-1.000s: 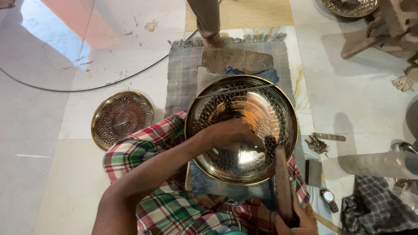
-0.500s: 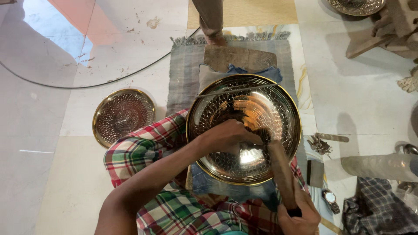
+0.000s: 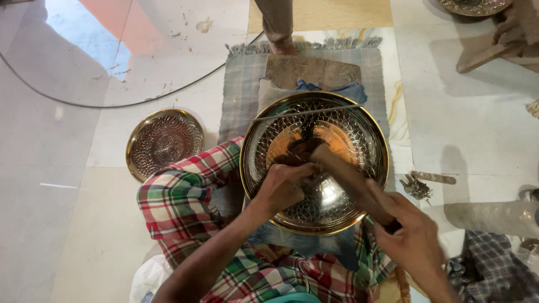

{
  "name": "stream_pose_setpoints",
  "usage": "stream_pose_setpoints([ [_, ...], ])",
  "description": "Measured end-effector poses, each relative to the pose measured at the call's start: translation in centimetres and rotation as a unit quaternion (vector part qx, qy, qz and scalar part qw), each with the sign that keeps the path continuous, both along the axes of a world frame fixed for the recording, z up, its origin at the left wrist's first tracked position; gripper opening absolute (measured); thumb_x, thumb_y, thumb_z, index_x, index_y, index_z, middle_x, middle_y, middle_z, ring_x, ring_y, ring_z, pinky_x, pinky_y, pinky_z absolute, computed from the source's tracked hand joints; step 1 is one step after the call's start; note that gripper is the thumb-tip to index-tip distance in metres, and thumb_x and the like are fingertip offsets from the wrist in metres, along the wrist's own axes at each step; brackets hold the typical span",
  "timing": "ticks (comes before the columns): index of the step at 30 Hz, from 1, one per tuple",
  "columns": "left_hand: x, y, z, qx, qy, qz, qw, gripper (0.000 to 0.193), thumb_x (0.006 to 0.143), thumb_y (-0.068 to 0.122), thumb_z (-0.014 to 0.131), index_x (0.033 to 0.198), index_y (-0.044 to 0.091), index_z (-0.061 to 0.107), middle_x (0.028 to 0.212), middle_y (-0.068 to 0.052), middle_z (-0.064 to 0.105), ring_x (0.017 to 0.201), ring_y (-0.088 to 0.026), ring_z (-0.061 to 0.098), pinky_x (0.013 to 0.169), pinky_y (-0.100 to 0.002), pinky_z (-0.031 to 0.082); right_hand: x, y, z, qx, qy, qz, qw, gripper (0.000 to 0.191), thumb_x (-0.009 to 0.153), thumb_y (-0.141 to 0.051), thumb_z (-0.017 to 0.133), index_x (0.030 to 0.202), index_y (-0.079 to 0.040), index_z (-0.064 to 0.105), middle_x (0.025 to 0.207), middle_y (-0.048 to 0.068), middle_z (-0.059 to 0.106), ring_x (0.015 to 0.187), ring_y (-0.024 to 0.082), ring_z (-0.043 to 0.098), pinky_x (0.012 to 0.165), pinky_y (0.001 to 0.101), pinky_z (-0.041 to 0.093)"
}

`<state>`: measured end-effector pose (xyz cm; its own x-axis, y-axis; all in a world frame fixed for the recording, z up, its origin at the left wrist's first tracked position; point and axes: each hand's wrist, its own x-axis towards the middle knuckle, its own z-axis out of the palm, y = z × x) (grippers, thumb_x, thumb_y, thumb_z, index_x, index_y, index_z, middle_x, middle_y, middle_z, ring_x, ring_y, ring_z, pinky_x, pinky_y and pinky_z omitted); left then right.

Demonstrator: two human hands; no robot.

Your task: The person sits on the floor and repeatedly strikes a metal plate with a hammer to create a textured pattern. They hold a small tool against the plate's surface while striking it, occasionally repositioning the tool and the plate.

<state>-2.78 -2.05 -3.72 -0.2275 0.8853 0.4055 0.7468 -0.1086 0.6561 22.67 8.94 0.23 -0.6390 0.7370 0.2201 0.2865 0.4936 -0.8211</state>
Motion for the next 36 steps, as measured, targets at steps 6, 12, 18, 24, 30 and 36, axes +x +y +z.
stream_pose_setpoints([
  [6, 3.2, -1.4, -2.2, 0.014, -0.067, 0.195, 0.978, 0.044, 0.079, -0.010, 0.058, 0.117, 0.009, 0.068, 0.083, -0.014, 0.074, 0.072, -0.026, 0.076, 0.062, -0.039, 0.059, -3.2, 3.6, 6.2, -0.015, -0.216, 0.096, 0.972, 0.091, 0.073, -0.002, 0.077, 0.156, -0.028, 0.053, 0.100, 0.004, 0.065, 0.074, 0.017, 0.064, 0.068, 0.0332, 0.056],
  [12, 5.2, -1.5, -3.8, 0.068, -0.110, 0.281, 0.951, 0.048, 0.079, -0.012, 0.055, 0.125, 0.003, 0.061, 0.096, -0.017, 0.076, 0.092, -0.025, 0.079, 0.065, -0.034, 0.066, -7.6, 3.8, 11.6, 0.033, -0.302, 0.161, 0.939, 0.089, 0.075, -0.012, 0.072, 0.156, -0.039, 0.046, 0.099, 0.001, 0.070, 0.069, 0.017, 0.069, 0.061, 0.0339, 0.058],
  [18, 5.5, -1.2, -3.5, 0.100, -0.163, 0.278, 0.942, 0.036, 0.095, -0.012, 0.055, 0.126, 0.004, 0.063, 0.097, -0.016, 0.078, 0.093, -0.022, 0.080, 0.076, -0.032, 0.069, -8.4, 4.4, 11.7, 0.042, -0.369, 0.142, 0.918, 0.087, 0.075, -0.009, 0.078, 0.150, -0.044, 0.052, 0.104, -0.003, 0.071, 0.072, 0.017, 0.069, 0.070, 0.0358, 0.057],
  [24, 3.3, -1.6, -2.7, 0.061, -0.059, 0.181, 0.980, 0.043, 0.085, -0.014, 0.054, 0.121, 0.006, 0.068, 0.093, -0.014, 0.079, 0.087, -0.022, 0.080, 0.074, -0.032, 0.065, -3.6, 2.0, 4.6, -0.051, -0.040, 0.084, 0.994, 0.077, 0.074, -0.001, 0.074, 0.148, -0.018, 0.058, 0.109, 0.008, 0.075, 0.085, 0.016, 0.072, 0.072, 0.0308, 0.057],
  [30, -2.0, 0.4, -1.6, -0.005, -0.046, -0.113, 0.993, 0.045, 0.080, -0.008, 0.064, 0.118, 0.015, 0.073, 0.088, -0.007, 0.078, 0.069, -0.018, 0.075, 0.065, -0.031, 0.062, 0.1, -4.2, -2.0, 0.001, 0.040, -0.076, 0.996, 0.072, 0.074, 0.002, 0.073, 0.144, -0.006, 0.059, 0.121, 0.019, 0.071, 0.101, 0.022, 0.071, 0.085, 0.0295, 0.058],
  [36, -4.0, 4.8, -0.4, -0.037, 0.017, -0.375, 0.926, 0.053, 0.073, -0.008, 0.063, 0.120, 0.016, 0.074, 0.081, -0.006, 0.076, 0.060, -0.018, 0.067, 0.054, -0.036, 0.053, 2.9, -11.2, -7.1, -0.015, -0.040, -0.197, 0.979, 0.073, 0.069, 0.003, 0.074, 0.140, 0.008, 0.056, 0.112, 0.027, 0.071, 0.102, 0.030, 0.073, 0.087, 0.0385, 0.057],
])
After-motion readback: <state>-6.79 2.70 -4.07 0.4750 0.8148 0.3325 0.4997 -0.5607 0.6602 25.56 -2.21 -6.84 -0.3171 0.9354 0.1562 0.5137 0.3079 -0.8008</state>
